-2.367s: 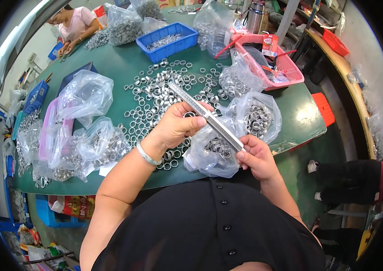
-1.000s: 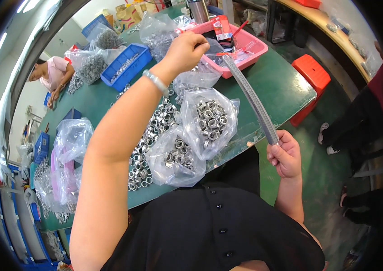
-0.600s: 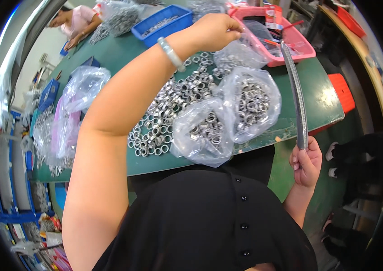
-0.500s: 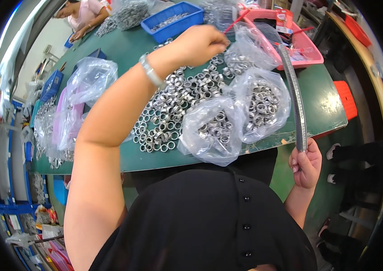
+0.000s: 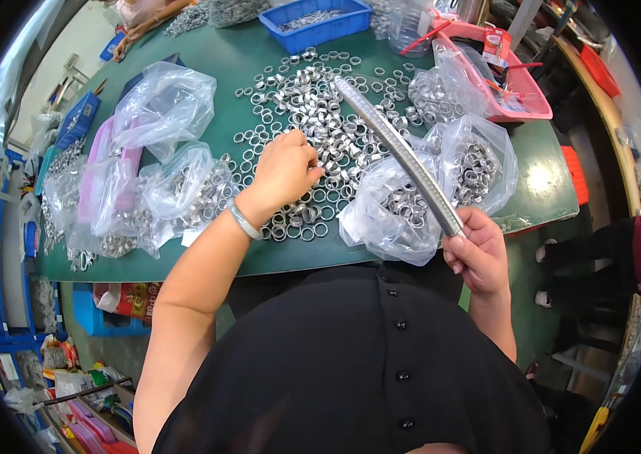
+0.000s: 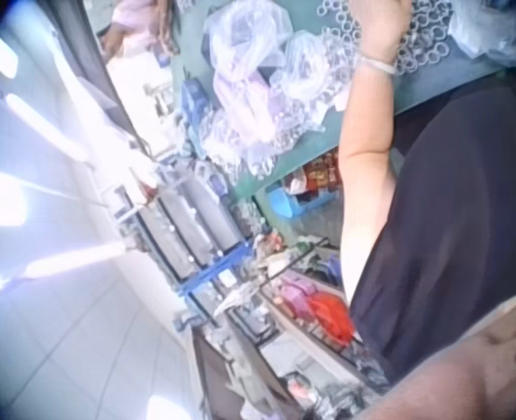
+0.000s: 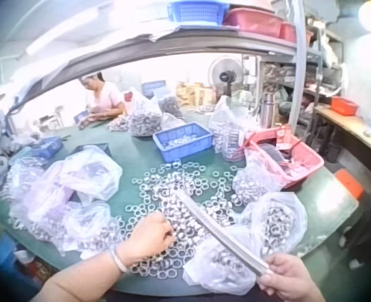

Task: The person picks up metal rings one at a time from a pile on the table and places them onto a metal rod held in the other hand.

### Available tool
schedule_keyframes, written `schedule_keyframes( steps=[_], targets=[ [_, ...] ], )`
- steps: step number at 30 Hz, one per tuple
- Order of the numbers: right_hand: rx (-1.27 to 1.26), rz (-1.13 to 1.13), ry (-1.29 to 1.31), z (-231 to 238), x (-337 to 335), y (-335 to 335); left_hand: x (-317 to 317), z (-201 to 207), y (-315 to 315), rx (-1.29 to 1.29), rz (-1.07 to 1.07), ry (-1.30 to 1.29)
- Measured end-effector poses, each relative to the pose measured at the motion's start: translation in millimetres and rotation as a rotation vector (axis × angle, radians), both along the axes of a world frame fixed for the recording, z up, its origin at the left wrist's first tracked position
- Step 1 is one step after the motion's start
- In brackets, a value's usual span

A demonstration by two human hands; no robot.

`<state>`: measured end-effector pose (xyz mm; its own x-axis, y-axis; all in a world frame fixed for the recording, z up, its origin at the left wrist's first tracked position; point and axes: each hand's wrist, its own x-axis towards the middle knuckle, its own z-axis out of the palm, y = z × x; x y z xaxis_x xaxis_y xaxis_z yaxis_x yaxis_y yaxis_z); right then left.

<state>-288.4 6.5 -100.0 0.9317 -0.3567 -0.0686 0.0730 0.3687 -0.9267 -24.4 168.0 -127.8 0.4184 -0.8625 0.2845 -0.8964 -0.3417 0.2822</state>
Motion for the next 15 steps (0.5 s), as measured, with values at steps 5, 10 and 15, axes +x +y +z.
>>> schedule_keyframes(
  steps=[5,10,15],
  targets=[
    [-0.044,0.026,0.067,2.2,7.5,10.8,5.8,-8.9,2.8,-0.219,0.004,0.333],
    [-0.056,0.025,0.132,1.0,8.3,10.4,15.3,10.0,15.6,-0.769,-0.085,1.759],
    [-0.090,0.077,0.156,2.2,14.2,12.1,10.3,16.6,20.6,-0.822,-0.134,1.857]
  ],
)
